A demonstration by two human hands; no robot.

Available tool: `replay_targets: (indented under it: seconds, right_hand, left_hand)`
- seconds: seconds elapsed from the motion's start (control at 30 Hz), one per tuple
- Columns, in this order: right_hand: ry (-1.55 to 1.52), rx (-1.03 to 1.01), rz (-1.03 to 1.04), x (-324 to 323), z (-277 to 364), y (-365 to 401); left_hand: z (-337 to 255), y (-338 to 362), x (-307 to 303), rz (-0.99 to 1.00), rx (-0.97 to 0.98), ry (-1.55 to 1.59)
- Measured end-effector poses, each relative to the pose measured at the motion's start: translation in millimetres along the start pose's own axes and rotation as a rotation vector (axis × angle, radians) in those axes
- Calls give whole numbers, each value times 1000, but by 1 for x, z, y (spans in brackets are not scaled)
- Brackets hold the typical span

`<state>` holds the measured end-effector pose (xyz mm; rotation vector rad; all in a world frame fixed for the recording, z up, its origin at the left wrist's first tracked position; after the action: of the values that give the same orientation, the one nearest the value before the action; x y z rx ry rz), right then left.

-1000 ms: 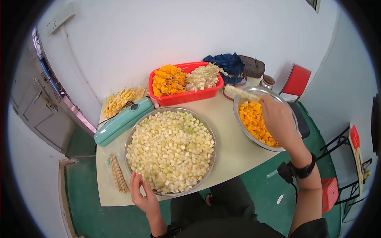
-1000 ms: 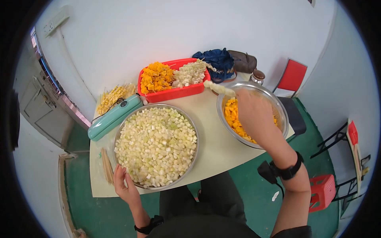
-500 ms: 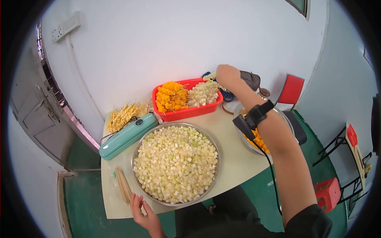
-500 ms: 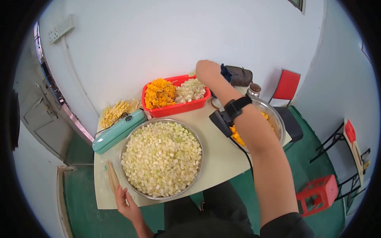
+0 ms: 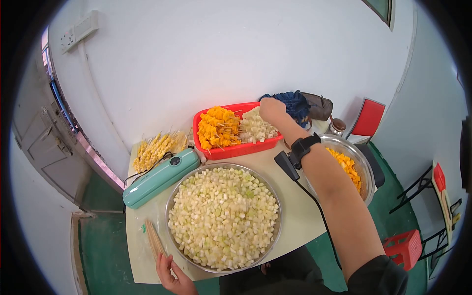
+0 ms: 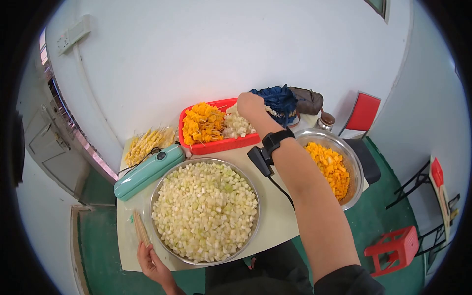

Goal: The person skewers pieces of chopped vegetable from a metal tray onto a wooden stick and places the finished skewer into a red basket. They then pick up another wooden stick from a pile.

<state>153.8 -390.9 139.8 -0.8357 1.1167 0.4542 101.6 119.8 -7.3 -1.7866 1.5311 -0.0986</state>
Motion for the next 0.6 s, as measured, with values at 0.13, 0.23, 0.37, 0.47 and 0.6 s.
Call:
replay_targets:
  seconds: [0.13,0.23,0.37,0.47,0.6]
  right_hand:
    - [96,-21,78,28,-10,6]
    - [86,-22,153,26,-9,7]
    - [3,71,163,-10,-25,-11]
    - [41,74,46,-33,-58,-33]
    - [133,155,39,-33,-104,-53]
  left_hand:
    - [3,0,8,13,-103,120]
    - [3,-1,12,21,-109,109]
    - [-1,-4,12,6,-32,74]
    - [-10,-11,4,-13,8,27]
    - [-16,-16,6,-43,120,-76]
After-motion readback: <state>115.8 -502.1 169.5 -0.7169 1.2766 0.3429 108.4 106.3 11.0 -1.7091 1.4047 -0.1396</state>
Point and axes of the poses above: each hand's wrist, its own y-axis away from the middle knuckle, its own x-axis out of the palm, z = x × y, the point moved 6 cm from there along -y, towards the middle knuckle, and after that the axes turned 9 degrees about -y, right-handed, at the moved point
